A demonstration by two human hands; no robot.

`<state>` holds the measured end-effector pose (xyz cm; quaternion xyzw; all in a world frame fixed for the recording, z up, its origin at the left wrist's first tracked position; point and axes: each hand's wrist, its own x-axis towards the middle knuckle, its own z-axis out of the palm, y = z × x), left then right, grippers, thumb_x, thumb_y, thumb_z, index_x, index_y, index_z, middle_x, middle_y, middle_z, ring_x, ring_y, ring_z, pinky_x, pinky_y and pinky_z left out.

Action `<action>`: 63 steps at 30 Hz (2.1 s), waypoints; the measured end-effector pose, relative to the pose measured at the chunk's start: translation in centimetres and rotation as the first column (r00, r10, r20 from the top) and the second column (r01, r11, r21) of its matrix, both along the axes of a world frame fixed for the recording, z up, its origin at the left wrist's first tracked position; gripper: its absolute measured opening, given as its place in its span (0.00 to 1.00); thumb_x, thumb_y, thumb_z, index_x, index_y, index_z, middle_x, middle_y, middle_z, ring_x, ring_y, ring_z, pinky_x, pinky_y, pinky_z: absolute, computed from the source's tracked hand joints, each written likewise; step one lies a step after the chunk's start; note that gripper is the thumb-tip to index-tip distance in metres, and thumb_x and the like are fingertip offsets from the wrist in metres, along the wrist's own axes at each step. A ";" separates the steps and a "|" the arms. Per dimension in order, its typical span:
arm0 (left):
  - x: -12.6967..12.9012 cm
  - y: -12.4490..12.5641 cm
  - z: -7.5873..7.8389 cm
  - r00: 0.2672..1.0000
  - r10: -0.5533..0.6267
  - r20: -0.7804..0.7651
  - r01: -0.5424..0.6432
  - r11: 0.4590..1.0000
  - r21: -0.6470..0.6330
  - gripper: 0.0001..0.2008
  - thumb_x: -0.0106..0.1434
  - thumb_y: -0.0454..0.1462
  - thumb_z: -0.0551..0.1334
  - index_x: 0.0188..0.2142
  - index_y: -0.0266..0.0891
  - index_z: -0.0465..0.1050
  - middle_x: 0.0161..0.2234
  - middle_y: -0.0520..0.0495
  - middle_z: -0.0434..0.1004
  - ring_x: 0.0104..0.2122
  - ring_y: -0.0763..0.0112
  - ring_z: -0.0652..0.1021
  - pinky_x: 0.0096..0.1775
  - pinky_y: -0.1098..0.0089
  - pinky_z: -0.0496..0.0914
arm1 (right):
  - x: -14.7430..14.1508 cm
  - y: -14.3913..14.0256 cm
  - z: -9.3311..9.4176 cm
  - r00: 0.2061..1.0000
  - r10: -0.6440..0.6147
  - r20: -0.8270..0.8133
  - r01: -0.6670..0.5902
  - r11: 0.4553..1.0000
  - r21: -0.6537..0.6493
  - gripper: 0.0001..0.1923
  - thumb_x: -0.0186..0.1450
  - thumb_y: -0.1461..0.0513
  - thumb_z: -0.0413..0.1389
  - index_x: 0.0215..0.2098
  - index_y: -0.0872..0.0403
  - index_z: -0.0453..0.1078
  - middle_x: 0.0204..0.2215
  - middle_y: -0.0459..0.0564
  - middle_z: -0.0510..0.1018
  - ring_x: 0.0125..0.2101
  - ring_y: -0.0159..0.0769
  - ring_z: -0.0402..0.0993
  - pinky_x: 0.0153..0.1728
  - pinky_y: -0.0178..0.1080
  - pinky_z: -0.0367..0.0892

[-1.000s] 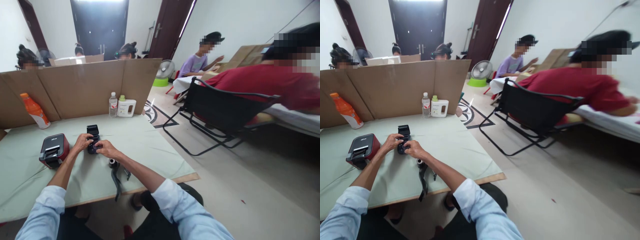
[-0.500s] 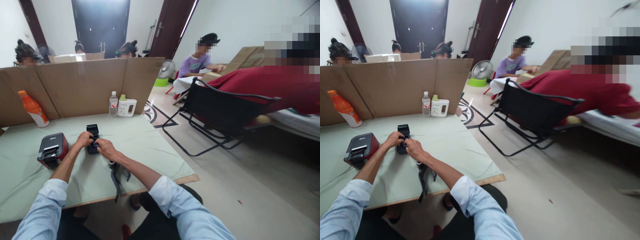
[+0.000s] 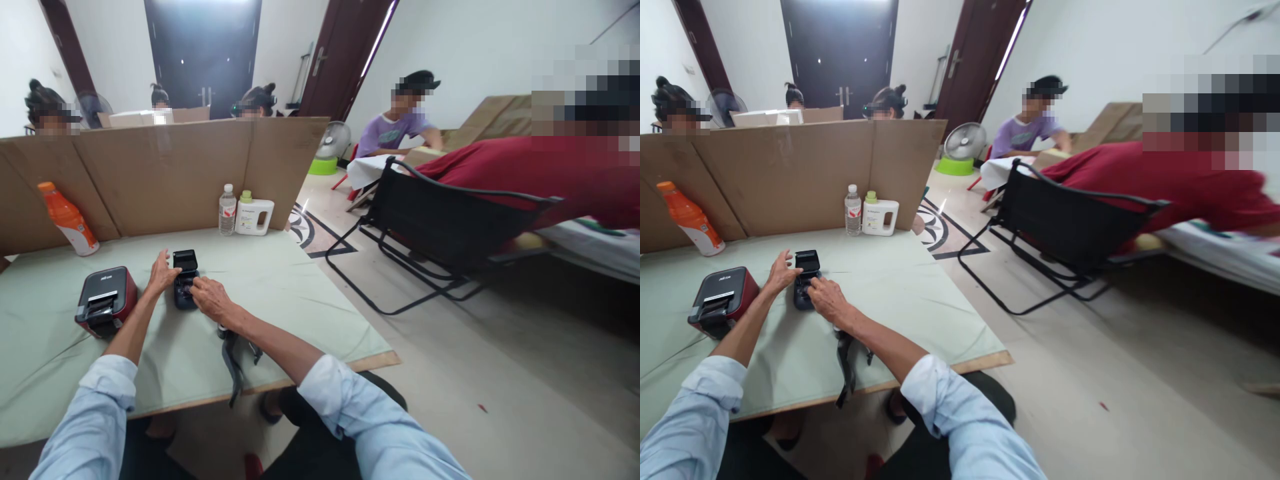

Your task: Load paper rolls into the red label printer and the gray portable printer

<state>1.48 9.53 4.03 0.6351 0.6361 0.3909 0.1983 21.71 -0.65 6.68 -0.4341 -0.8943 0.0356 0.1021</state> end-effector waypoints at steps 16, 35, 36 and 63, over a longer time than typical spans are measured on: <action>-1.5 -5.4 -1.2 0.937 -0.321 -0.137 0.335 0.937 0.102 0.20 0.64 0.41 0.63 0.54 0.40 0.79 0.61 0.38 0.76 0.60 0.52 0.76 0.48 0.58 0.80 | -0.3 -0.1 -0.3 0.998 0.037 0.043 -0.038 0.999 0.013 0.17 0.77 0.62 0.46 0.47 0.55 0.77 0.48 0.59 0.78 0.47 0.41 0.74 0.45 0.39 0.68; -3.0 -9.9 -2.7 0.850 -0.347 -0.396 0.388 0.921 0.026 0.40 0.60 0.48 0.70 0.70 0.41 0.63 0.66 0.35 0.68 0.65 0.48 0.72 0.64 0.51 0.68 | 3.5 2.8 -3.4 0.986 0.012 -0.165 -0.029 0.994 -0.101 0.41 0.66 0.51 0.67 0.71 0.52 0.58 0.60 0.61 0.70 0.57 0.49 0.71 0.54 0.48 0.71; -2.8 -9.9 -2.8 0.851 -0.344 -0.396 0.391 0.919 0.041 0.40 0.61 0.47 0.70 0.69 0.41 0.64 0.65 0.36 0.69 0.64 0.49 0.73 0.64 0.52 0.69 | 3.6 3.1 -3.7 0.985 0.027 -0.168 -0.046 0.993 -0.108 0.41 0.66 0.52 0.66 0.72 0.52 0.57 0.60 0.61 0.71 0.57 0.48 0.71 0.55 0.48 0.71; -2.3 -9.5 -1.8 0.830 -0.309 -0.464 0.341 0.940 -0.015 0.37 0.60 0.48 0.69 0.66 0.40 0.68 0.65 0.36 0.71 0.61 0.48 0.75 0.61 0.53 0.71 | 3.1 3.2 -3.4 0.984 0.004 -0.181 -0.034 0.986 -0.162 0.35 0.70 0.54 0.63 0.71 0.51 0.59 0.59 0.60 0.74 0.57 0.49 0.74 0.54 0.46 0.70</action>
